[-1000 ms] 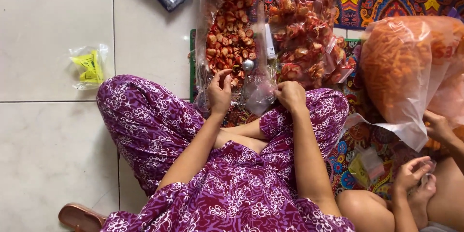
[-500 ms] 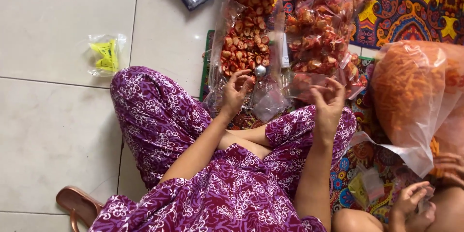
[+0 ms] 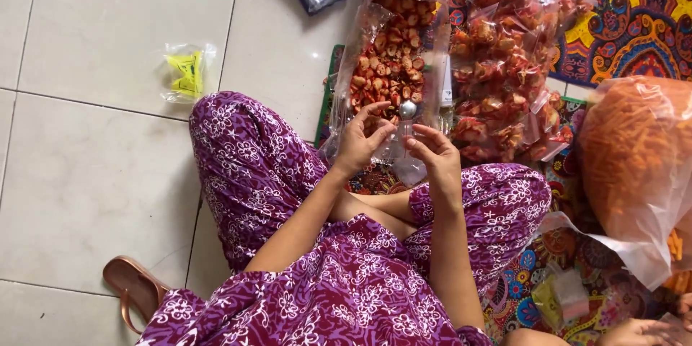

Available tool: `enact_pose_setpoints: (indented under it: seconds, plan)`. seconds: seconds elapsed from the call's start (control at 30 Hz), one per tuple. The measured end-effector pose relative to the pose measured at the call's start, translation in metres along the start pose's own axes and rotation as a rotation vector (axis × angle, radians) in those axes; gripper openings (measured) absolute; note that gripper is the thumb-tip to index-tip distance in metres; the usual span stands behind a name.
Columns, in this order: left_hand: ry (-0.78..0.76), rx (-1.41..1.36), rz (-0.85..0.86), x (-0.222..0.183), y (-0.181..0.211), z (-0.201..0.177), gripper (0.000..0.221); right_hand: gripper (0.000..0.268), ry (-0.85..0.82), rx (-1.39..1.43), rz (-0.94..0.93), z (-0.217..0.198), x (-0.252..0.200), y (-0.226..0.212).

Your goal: A person sitting on the floor manually fills small plastic bags with snacks using a spoon.

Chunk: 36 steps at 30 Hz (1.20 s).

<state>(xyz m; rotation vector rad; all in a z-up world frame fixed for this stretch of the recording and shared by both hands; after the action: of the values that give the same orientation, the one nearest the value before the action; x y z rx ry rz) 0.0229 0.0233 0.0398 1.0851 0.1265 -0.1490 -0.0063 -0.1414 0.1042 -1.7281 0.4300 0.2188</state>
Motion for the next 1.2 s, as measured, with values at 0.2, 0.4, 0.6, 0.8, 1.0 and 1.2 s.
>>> enact_pose_setpoints:
  seconds: [0.2, 0.4, 0.6, 0.8, 1.0, 1.2]
  plan:
    - [0.121, 0.421, 0.242, -0.003, 0.034, 0.008, 0.044, 0.043, 0.303, 0.064, -0.145, -0.005, 0.005, 0.011]
    - [0.086, 0.507, 0.195, -0.024, 0.045, 0.035, 0.015, 0.045, 0.324, -0.094, -0.287, 0.018, -0.005, -0.013]
    - [0.149, 0.418, 0.245, -0.022, 0.019, 0.026, 0.027, 0.042, 0.3, -0.271, -0.414, 0.04, -0.009, -0.008]
    - [0.214, 0.362, 0.125, -0.02, 0.009, 0.016, 0.021, 0.043, 0.297, -0.469, -0.512, 0.046, -0.012, -0.004]
    - [0.26, 0.221, -0.005, -0.032, 0.051, 0.018, 0.036, 0.044, 0.271, -0.492, -0.574, 0.048, -0.008, 0.002]
    - [0.256, 0.093, -0.003, -0.015, 0.027, 0.004, 0.039, 0.054, 0.135, -0.256, -0.48, 0.047, -0.016, -0.011]
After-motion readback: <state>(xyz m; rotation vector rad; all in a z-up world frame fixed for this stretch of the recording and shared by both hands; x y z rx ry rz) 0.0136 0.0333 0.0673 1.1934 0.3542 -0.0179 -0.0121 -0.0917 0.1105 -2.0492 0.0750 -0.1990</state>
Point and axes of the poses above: each hand's wrist, its own x-axis towards the middle knuckle, its own z-axis out of the palm, y = z × x, the point moved 3 cm from there along x, towards the middle knuckle, and after that the axes turned 14 degrees about -x, right-handed, at the moved point
